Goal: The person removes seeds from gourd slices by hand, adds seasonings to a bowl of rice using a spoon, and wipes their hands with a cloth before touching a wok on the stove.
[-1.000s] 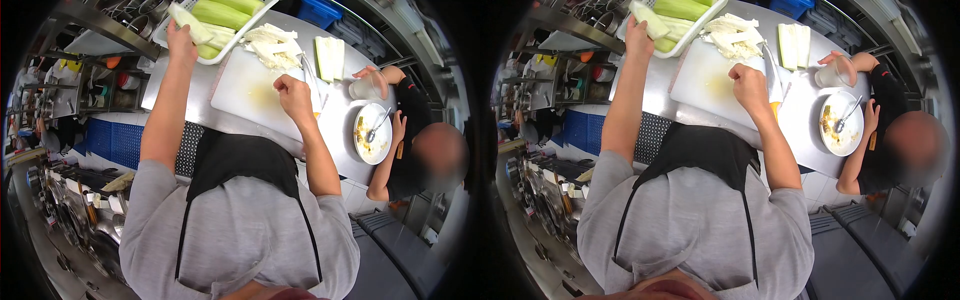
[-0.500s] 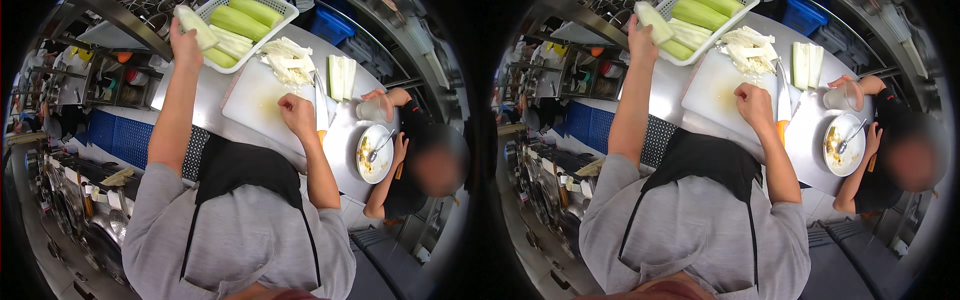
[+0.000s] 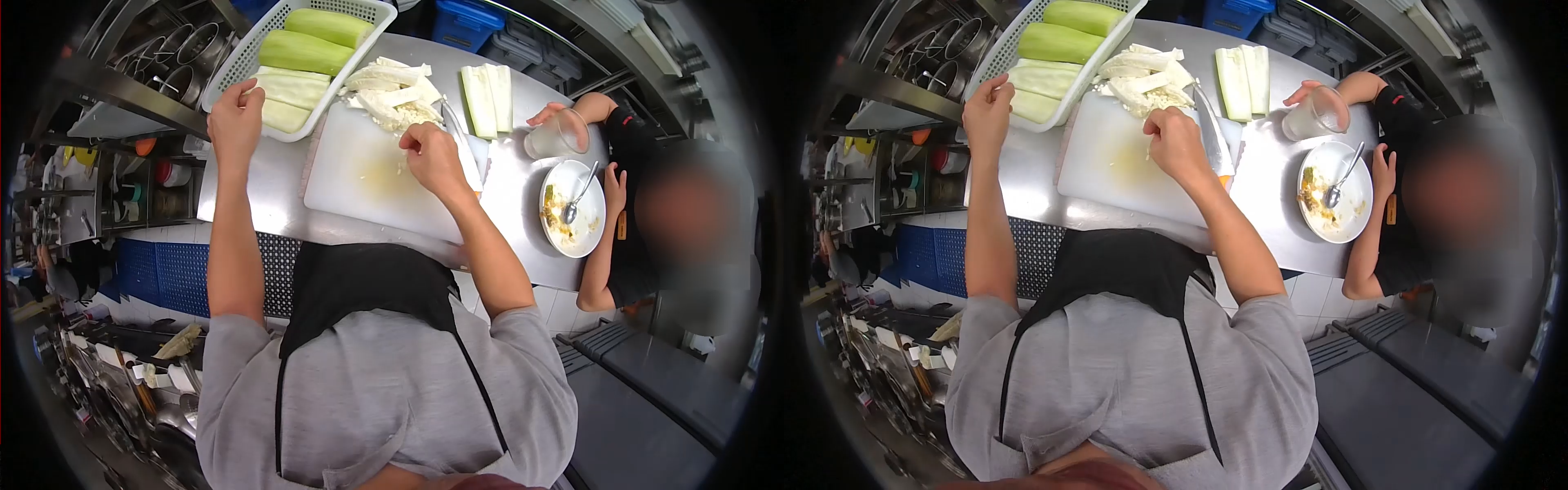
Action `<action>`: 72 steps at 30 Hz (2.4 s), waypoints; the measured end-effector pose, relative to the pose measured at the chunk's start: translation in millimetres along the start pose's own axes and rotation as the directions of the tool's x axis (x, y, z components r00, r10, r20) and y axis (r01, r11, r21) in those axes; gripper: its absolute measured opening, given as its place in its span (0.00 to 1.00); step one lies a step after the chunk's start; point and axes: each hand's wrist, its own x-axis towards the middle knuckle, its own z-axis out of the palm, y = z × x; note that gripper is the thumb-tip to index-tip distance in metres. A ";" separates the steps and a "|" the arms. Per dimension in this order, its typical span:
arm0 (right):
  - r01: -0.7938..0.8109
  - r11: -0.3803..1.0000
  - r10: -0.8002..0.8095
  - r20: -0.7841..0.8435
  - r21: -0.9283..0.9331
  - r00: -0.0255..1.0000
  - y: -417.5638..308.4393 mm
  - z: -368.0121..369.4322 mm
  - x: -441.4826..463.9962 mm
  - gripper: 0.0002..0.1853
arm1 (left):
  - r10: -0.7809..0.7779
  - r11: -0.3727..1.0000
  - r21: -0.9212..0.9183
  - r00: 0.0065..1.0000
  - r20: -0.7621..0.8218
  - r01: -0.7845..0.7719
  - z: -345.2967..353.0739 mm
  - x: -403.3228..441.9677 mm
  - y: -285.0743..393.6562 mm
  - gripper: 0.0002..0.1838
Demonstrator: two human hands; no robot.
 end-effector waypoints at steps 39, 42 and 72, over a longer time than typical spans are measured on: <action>-0.101 0.826 0.061 -0.090 -0.554 0.994 36.0 -50.1 -13.5 0.07 | 0.636 0.772 -0.321 0.661 0.398 -0.549 61.5 -193.0 -15.8 0.07; -0.104 0.866 0.115 -0.008 -0.489 0.993 27.1 -48.9 -57.3 0.08 | 0.620 0.784 -0.296 0.658 0.428 -0.546 66.9 -197.4 -13.8 0.08; 0.187 0.944 -0.145 0.167 -0.273 0.975 10.9 3.7 -60.5 0.08 | 0.425 0.898 -0.045 0.836 0.348 -0.438 87.7 -173.4 17.1 0.05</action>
